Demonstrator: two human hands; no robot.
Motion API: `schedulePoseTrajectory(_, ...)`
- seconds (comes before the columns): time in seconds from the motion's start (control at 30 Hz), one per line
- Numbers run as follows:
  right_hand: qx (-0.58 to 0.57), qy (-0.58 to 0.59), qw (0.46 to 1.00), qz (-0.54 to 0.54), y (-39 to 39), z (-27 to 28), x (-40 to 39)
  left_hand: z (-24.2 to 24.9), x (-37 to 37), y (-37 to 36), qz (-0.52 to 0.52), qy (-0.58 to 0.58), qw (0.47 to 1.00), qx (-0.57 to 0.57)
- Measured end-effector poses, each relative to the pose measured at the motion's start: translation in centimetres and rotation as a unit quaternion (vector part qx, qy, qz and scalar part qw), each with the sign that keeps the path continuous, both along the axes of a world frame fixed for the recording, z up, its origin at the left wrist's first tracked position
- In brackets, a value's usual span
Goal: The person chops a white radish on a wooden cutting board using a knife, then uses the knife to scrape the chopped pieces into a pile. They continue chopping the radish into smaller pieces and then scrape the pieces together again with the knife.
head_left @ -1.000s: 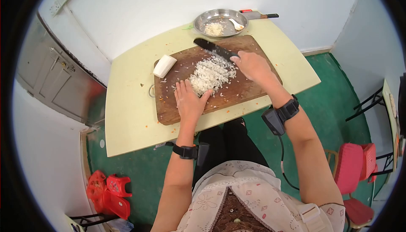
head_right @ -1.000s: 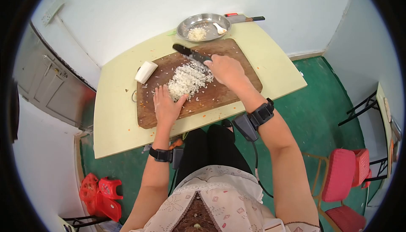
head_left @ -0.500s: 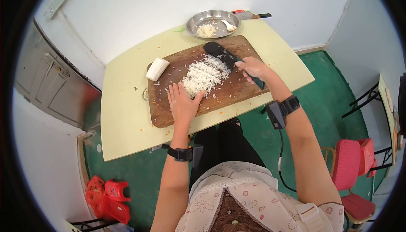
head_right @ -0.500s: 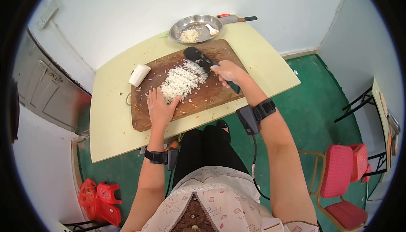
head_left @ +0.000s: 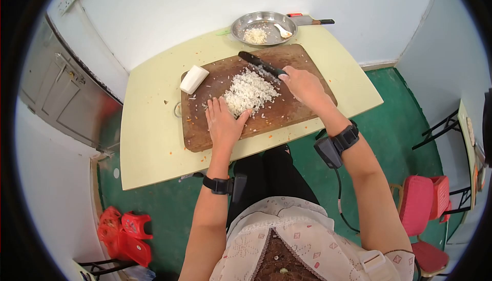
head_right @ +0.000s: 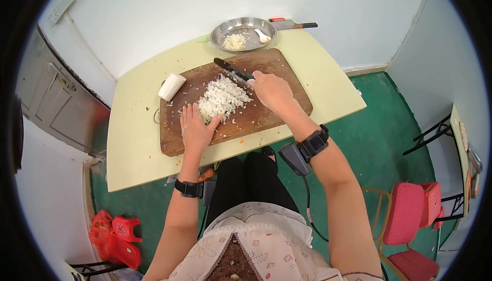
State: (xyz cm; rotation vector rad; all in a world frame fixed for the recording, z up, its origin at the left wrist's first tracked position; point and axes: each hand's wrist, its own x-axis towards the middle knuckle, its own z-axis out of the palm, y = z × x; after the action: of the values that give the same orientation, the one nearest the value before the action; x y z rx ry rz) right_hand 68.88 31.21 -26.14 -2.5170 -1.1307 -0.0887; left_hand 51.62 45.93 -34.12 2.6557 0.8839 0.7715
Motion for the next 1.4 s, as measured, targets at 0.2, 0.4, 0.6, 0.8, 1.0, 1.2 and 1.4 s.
schedulePoseTrajectory(0.2, -0.003, -0.011, 0.999, -0.046, 0.1, 0.1, 1.8, 0.5, 0.0, -0.2, 0.007, 0.013, 1.000, -0.012)
schedulePoseTrajectory(0.4, 0.023, -0.006, 0.998, 0.051, -0.4, -0.1, -1.6, 0.1, 0.0, -0.1, 0.005, 0.007, 1.000, 0.004)
schedulePoseTrajectory(0.6, 0.021, -0.031, 0.998, 0.048, -0.2, -0.7, -3.0, 0.2, 0.0, -0.2, 0.007, 0.012, 1.000, 0.007)
schedulePoseTrajectory(0.8, 0.039, -0.055, 0.997, 0.047, 0.1, -0.4, -2.8, 0.0, 0.0, 0.0, 0.010, 0.016, 1.000, 0.011)
schedulePoseTrajectory(1.0, 0.001, -0.055, 0.997, 0.059, 0.6, -0.7, -2.4, 0.0, 0.2, 0.0, 0.002, -0.010, 1.000, 0.014)
schedulePoseTrajectory(1.2, -0.009, -0.029, 0.998, 0.056, 0.5, -0.2, -3.4, 0.4, 0.1, -0.2, 0.009, 0.017, 1.000, -0.004)
schedulePoseTrajectory(1.4, 0.023, -0.029, 0.998, 0.048, 0.5, 0.2, -3.2, -0.1, 0.1, 0.1, 0.005, -0.011, 1.000, 0.012)
